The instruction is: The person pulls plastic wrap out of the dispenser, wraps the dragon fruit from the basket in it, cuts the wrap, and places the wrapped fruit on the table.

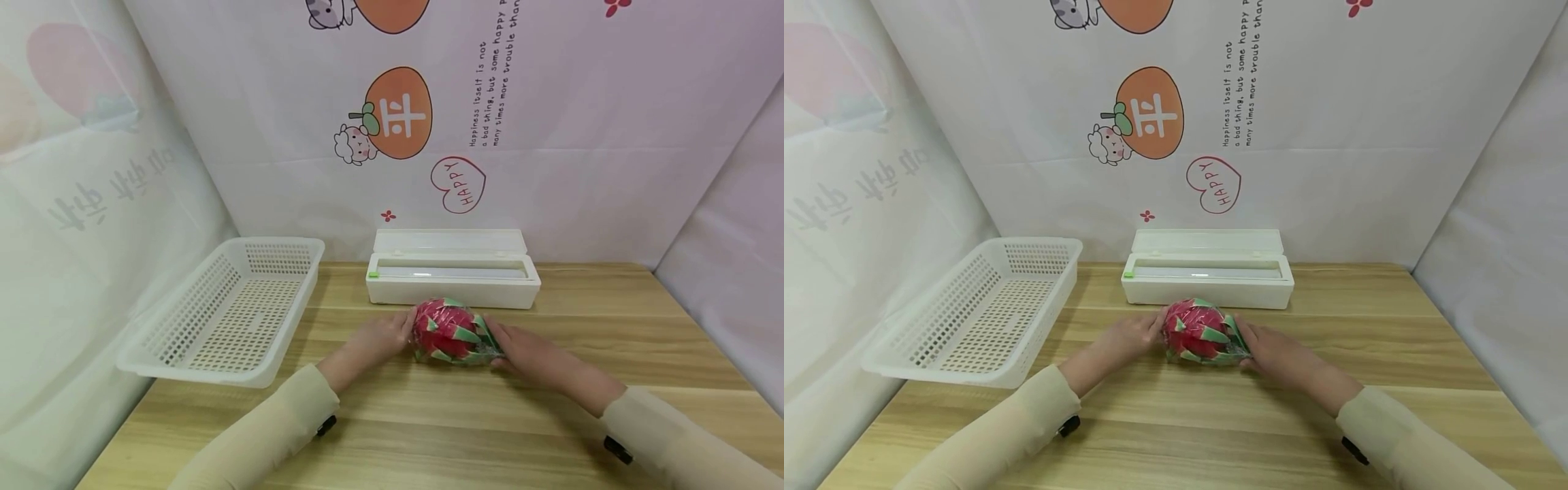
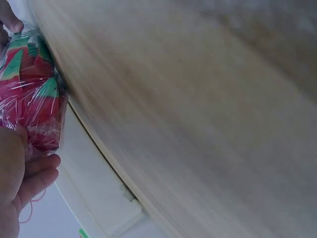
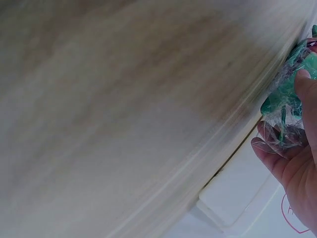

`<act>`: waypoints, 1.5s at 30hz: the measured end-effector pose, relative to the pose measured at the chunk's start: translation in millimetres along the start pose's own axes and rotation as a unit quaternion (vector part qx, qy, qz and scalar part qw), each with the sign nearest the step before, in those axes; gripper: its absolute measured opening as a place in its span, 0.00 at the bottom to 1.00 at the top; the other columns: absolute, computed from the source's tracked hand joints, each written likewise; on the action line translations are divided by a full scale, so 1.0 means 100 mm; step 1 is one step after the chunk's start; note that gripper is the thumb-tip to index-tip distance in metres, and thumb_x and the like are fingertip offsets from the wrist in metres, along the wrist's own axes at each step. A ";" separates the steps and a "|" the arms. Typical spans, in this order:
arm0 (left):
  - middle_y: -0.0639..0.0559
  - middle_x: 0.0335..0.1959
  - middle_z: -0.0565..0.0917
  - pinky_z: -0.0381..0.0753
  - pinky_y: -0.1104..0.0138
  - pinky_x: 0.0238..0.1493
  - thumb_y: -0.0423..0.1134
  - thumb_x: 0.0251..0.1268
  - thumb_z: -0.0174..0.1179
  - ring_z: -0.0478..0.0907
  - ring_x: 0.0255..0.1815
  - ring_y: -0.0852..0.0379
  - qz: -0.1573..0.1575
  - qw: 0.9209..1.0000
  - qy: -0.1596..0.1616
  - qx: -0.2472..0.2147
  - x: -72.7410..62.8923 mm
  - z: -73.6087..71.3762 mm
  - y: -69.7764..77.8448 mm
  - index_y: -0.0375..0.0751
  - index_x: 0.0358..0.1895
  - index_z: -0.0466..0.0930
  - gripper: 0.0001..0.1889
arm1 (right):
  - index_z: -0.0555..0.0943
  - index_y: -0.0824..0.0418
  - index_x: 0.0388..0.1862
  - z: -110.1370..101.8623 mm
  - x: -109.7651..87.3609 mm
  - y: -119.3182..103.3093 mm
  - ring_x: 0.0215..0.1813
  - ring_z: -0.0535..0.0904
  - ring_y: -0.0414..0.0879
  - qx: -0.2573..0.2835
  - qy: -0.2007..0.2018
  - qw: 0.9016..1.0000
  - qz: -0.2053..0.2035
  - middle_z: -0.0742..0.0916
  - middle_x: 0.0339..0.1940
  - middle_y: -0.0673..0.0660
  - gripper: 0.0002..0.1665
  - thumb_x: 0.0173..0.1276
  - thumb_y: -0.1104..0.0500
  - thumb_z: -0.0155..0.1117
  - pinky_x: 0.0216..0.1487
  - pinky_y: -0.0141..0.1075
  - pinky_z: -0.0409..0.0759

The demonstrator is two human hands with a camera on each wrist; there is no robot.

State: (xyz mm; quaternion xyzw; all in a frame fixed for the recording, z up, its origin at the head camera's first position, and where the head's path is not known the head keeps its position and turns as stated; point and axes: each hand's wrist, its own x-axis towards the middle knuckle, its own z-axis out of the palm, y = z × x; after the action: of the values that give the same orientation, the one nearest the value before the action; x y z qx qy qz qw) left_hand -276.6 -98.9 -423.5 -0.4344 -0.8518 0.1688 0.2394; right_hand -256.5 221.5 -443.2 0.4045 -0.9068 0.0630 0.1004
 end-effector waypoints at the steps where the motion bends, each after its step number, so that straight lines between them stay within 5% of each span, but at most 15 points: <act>1: 0.42 0.48 0.82 0.83 0.70 0.34 0.34 0.67 0.61 0.84 0.39 0.55 0.000 1.000 0.006 0.004 0.00 0.01 0.00 0.26 0.64 0.70 0.25 | 0.53 0.77 0.71 0.00 0.00 0.00 0.60 0.75 0.65 -0.002 0.002 1.000 -0.003 0.75 0.61 0.74 0.47 0.66 0.54 0.67 0.56 0.53 0.76; 9: 0.46 0.40 0.84 0.82 0.72 0.28 0.36 0.64 0.64 0.83 0.30 0.59 -0.014 0.994 0.107 -0.031 0.00 0.03 0.01 0.30 0.56 0.79 0.19 | 0.52 0.76 0.72 -0.03 -0.01 -0.02 0.60 0.74 0.64 0.008 -0.009 1.000 0.007 0.75 0.62 0.74 0.46 0.67 0.55 0.66 0.56 0.52 0.76; 16: 0.43 0.41 0.85 0.83 0.73 0.32 0.38 0.58 0.69 0.85 0.34 0.56 -0.015 0.986 0.151 -0.073 0.01 -0.02 0.03 0.30 0.51 0.80 0.20 | 0.52 0.76 0.72 -0.05 -0.01 -0.03 0.60 0.74 0.64 0.014 -0.024 0.999 0.027 0.75 0.61 0.74 0.47 0.68 0.54 0.65 0.56 0.52 0.76; 20: 0.42 0.41 0.85 0.83 0.72 0.29 0.37 0.62 0.66 0.85 0.35 0.56 -0.007 0.987 0.153 -0.040 0.01 -0.02 0.04 0.28 0.52 0.80 0.19 | 0.52 0.76 0.72 -0.05 -0.01 -0.02 0.61 0.74 0.64 0.017 -0.027 0.999 0.031 0.74 0.62 0.74 0.47 0.68 0.54 0.65 0.56 0.52 0.76; 27: 0.42 0.40 0.84 0.79 0.75 0.21 0.38 0.64 0.62 0.79 0.22 0.62 0.007 0.992 0.124 -0.006 0.03 -0.04 0.09 0.27 0.53 0.80 0.19 | 0.53 0.76 0.72 -0.04 -0.02 -0.02 0.60 0.74 0.63 0.017 -0.019 0.999 0.027 0.75 0.61 0.74 0.47 0.67 0.55 0.66 0.55 0.52 0.77; 35: 0.44 0.40 0.83 0.78 0.76 0.20 0.36 0.64 0.63 0.79 0.23 0.62 0.008 0.995 0.095 0.038 0.03 -0.04 0.12 0.30 0.53 0.81 0.17 | 0.52 0.77 0.72 -0.03 -0.03 -0.01 0.60 0.75 0.63 0.022 -0.014 1.000 0.018 0.75 0.61 0.74 0.47 0.67 0.55 0.66 0.55 0.51 0.77; 45: 0.43 0.42 0.83 0.80 0.74 0.23 0.33 0.64 0.62 0.82 0.28 0.59 -0.009 0.995 0.103 0.007 -0.01 -0.04 0.10 0.29 0.52 0.81 0.16 | 0.51 0.73 0.74 -0.02 -0.02 0.00 0.60 0.75 0.62 0.032 -0.017 0.999 0.021 0.75 0.62 0.72 0.47 0.68 0.54 0.65 0.55 0.51 0.78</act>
State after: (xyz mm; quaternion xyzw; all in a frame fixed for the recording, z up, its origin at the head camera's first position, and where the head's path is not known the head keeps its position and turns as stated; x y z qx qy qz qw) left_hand -267.3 -93.8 -425.2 -0.4399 -0.8254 0.1265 0.3304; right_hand -255.2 223.5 -442.1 0.3896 -0.9141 0.0876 0.0706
